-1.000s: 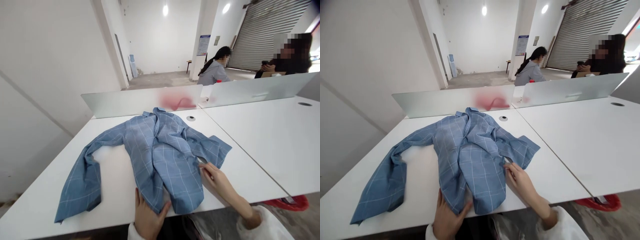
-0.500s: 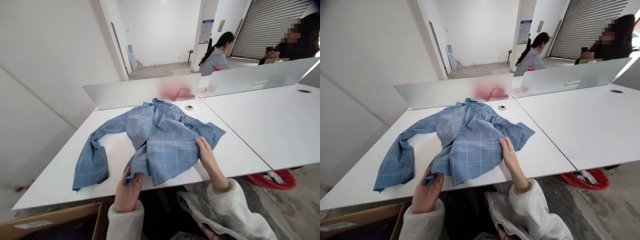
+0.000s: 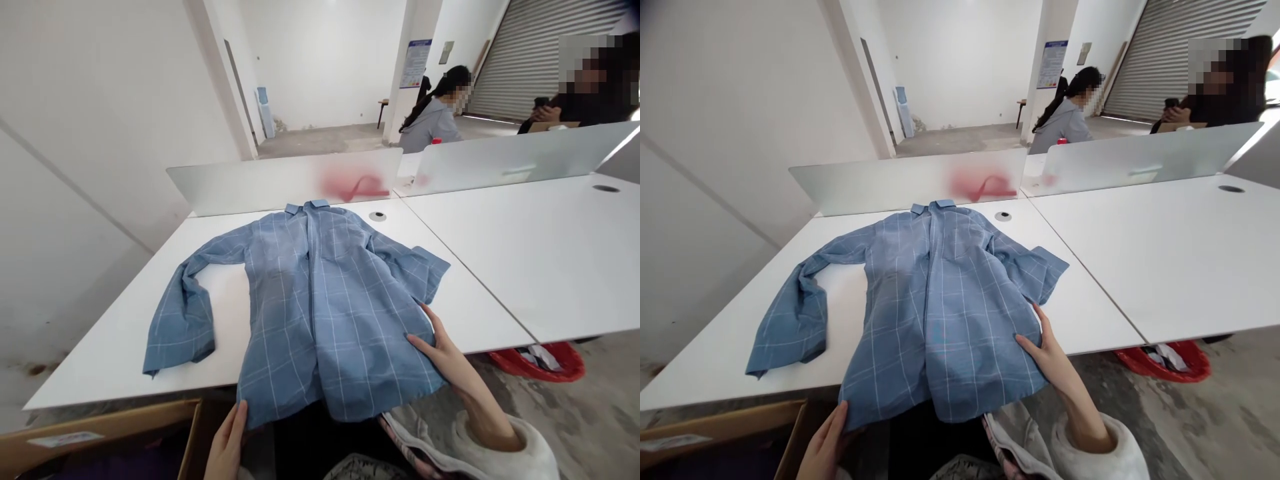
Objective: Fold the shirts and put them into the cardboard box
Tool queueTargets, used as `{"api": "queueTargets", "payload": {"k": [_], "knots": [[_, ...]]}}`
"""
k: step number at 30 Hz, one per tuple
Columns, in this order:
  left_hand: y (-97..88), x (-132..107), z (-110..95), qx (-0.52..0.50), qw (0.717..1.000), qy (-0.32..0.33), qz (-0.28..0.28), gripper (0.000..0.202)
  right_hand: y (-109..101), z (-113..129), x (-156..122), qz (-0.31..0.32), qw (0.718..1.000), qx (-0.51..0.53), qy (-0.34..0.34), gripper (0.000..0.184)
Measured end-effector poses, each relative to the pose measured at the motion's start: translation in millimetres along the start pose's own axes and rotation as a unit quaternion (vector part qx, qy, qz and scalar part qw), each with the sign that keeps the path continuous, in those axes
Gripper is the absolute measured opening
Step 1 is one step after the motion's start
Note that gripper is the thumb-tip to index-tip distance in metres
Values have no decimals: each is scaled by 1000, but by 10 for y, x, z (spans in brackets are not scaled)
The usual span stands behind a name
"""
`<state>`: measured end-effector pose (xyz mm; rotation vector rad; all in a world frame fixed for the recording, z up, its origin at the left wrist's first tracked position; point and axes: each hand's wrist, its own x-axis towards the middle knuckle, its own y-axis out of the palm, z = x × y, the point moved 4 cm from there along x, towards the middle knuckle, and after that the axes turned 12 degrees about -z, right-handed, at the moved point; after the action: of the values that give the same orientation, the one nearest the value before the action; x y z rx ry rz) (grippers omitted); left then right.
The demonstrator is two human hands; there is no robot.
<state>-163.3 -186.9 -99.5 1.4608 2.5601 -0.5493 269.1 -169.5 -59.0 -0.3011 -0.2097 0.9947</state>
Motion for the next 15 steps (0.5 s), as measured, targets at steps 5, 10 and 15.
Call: {"api": "queueTargets", "payload": {"k": [5, 10, 15], "knots": [[48, 66, -333, 16, 998, 67, 13, 48, -59, 294, 18, 11, 998, 1, -68, 67], [-346, 183, -391, 163, 971, 168, -56, 47, -377, 516, -8, 16, 995, -28, -91, 54], [-564, 114, -358, 293, 878, 357, -128, 52, -642, 37, 142, 98, 966, -208, -119, 60]]}}
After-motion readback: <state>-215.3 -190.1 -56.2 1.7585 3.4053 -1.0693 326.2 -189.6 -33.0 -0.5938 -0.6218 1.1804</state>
